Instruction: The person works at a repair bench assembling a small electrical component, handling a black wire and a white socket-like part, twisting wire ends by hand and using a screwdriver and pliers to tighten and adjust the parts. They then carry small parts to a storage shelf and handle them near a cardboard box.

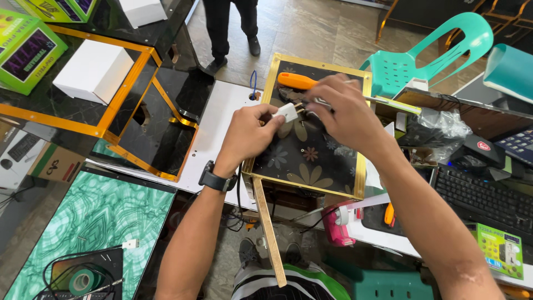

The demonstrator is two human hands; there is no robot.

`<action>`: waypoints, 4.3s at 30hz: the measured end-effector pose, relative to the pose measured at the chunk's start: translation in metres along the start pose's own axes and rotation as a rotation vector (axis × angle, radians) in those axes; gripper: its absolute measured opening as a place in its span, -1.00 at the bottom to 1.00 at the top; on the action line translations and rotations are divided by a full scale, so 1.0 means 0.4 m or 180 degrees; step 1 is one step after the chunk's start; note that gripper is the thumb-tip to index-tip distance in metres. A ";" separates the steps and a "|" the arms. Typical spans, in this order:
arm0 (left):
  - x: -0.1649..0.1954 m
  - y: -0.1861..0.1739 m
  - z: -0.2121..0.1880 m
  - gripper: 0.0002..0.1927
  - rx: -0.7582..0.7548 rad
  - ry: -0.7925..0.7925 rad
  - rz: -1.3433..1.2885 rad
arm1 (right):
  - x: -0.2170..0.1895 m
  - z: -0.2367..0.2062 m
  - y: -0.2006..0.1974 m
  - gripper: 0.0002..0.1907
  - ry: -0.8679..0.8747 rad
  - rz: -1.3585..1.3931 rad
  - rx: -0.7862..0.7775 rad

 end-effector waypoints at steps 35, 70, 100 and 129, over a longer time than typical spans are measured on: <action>0.038 0.002 -0.033 -0.73 -0.0226 -0.0081 0.0071 | -0.072 -0.004 0.049 -0.86 -0.0041 0.0423 0.0066; 0.035 0.011 -0.024 -0.71 -0.0300 -0.0011 -0.0105 | -0.003 0.014 0.068 -0.83 0.1556 0.1647 -0.0638; 0.021 0.005 -0.008 -0.72 -0.0287 0.0191 -0.0102 | 0.036 0.011 0.092 -0.77 0.1541 0.1886 -0.0676; 0.036 0.029 -0.008 -0.65 0.0085 0.0082 0.0157 | 0.044 0.007 0.080 -0.77 0.1568 0.2029 -0.0600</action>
Point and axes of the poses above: each hand's wrist, its own z-axis towards the middle knuckle, its own y-axis out of the palm, x = y × z, the point moved 2 cm from there along z, towards the middle knuckle, and after that the axes turned 3 degrees about x, right-handed, at the moved point
